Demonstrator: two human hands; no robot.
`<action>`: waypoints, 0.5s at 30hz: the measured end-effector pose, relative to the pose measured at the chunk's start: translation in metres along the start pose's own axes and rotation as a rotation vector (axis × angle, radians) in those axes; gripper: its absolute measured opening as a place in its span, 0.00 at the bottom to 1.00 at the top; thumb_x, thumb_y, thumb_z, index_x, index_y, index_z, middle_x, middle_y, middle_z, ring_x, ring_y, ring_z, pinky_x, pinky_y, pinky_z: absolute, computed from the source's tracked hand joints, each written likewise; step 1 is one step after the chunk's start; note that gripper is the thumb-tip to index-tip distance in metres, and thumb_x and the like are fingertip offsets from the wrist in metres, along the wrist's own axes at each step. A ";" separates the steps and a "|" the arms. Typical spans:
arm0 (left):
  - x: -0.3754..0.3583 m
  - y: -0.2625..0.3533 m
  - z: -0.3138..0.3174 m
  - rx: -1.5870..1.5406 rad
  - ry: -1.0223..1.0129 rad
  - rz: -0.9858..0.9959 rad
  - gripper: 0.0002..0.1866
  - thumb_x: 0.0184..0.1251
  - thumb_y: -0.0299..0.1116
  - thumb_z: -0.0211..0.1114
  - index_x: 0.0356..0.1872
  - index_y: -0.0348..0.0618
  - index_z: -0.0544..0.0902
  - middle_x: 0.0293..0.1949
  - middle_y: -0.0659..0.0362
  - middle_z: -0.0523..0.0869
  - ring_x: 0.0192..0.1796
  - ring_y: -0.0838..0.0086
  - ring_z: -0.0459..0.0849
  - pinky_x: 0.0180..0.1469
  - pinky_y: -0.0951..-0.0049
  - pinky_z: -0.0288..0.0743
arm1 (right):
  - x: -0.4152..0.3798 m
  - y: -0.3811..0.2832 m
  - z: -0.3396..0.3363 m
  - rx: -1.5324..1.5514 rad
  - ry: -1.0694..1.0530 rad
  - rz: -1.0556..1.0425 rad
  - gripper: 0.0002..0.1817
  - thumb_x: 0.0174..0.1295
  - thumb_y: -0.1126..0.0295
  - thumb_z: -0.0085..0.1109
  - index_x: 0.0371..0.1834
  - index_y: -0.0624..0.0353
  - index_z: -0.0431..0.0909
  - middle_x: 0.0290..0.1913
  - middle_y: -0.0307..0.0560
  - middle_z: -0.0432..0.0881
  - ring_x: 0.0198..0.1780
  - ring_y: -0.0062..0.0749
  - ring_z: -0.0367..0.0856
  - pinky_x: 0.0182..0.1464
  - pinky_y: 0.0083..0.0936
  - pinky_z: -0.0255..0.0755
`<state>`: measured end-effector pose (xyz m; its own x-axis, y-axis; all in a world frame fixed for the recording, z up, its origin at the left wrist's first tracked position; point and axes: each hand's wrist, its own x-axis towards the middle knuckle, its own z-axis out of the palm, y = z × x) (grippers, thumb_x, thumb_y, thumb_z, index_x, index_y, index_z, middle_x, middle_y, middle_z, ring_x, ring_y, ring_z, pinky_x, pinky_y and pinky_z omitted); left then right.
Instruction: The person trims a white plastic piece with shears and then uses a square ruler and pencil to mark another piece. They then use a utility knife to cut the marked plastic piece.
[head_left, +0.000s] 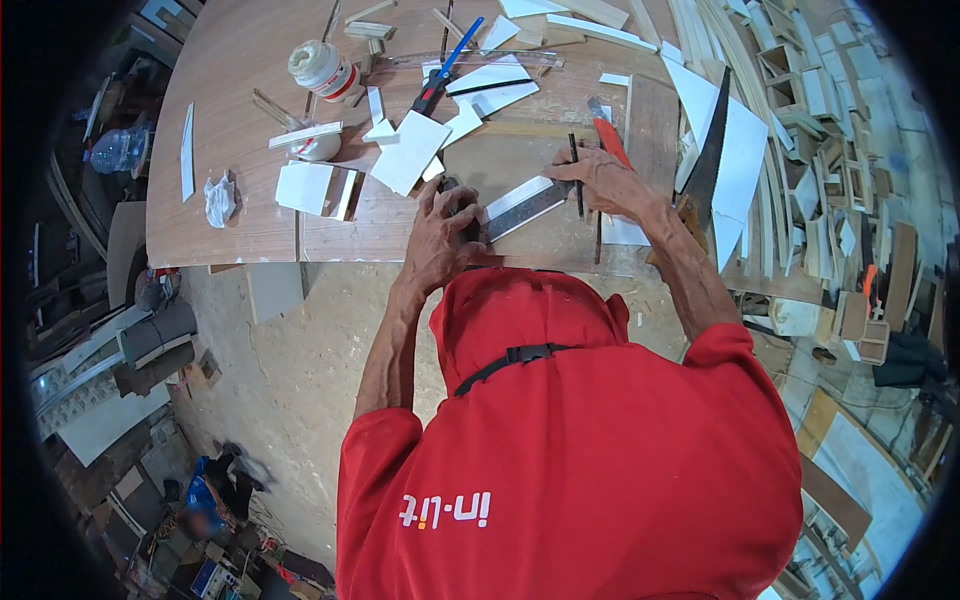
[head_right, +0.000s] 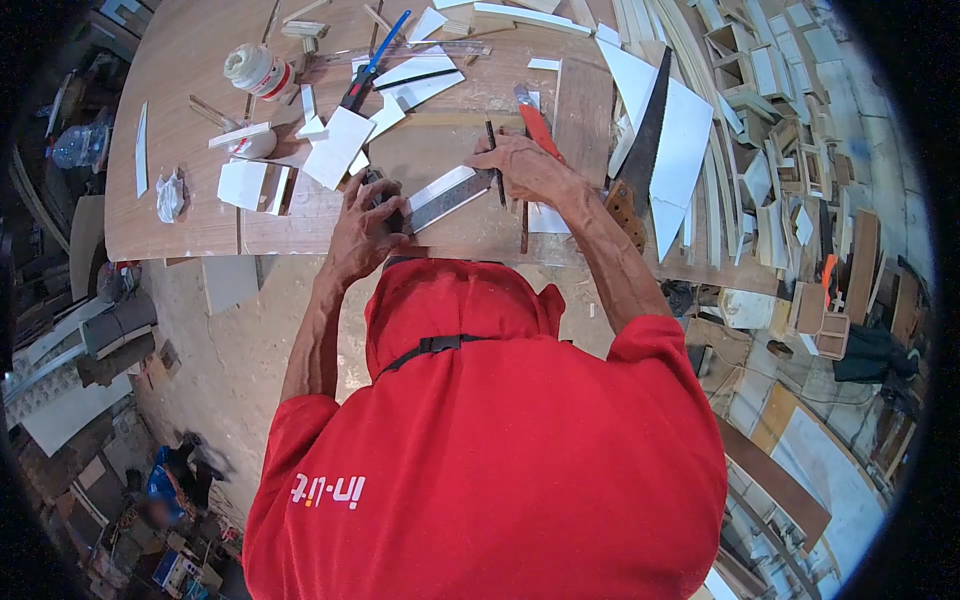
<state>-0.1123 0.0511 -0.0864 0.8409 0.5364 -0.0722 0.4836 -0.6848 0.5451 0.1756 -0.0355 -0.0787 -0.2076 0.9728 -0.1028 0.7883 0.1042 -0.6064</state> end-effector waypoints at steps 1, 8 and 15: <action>0.000 0.000 -0.001 -0.003 0.001 0.004 0.29 0.40 0.36 0.77 0.50 0.52 0.81 0.64 0.60 0.71 0.74 0.49 0.53 0.74 0.51 0.56 | 0.000 0.000 0.000 0.003 0.000 -0.001 0.27 0.46 0.89 0.57 0.51 0.56 0.82 0.46 0.48 0.79 0.52 0.44 0.77 0.56 0.33 0.70; 0.000 0.001 0.000 0.012 0.000 -0.017 0.28 0.41 0.37 0.77 0.50 0.52 0.82 0.64 0.61 0.72 0.74 0.49 0.53 0.74 0.50 0.56 | 0.000 -0.003 -0.003 -0.009 0.000 -0.002 0.27 0.46 0.88 0.58 0.52 0.55 0.82 0.45 0.47 0.79 0.50 0.43 0.77 0.56 0.34 0.70; -0.001 -0.002 0.004 0.001 0.022 -0.015 0.28 0.41 0.37 0.77 0.49 0.52 0.82 0.64 0.61 0.72 0.74 0.49 0.54 0.74 0.50 0.56 | -0.001 -0.003 -0.005 0.001 -0.003 -0.005 0.24 0.49 0.86 0.56 0.51 0.55 0.82 0.46 0.47 0.79 0.51 0.43 0.77 0.56 0.35 0.69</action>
<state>-0.1130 0.0505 -0.0907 0.8282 0.5570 -0.0621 0.4963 -0.6773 0.5431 0.1765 -0.0357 -0.0732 -0.2133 0.9716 -0.1021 0.7870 0.1089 -0.6073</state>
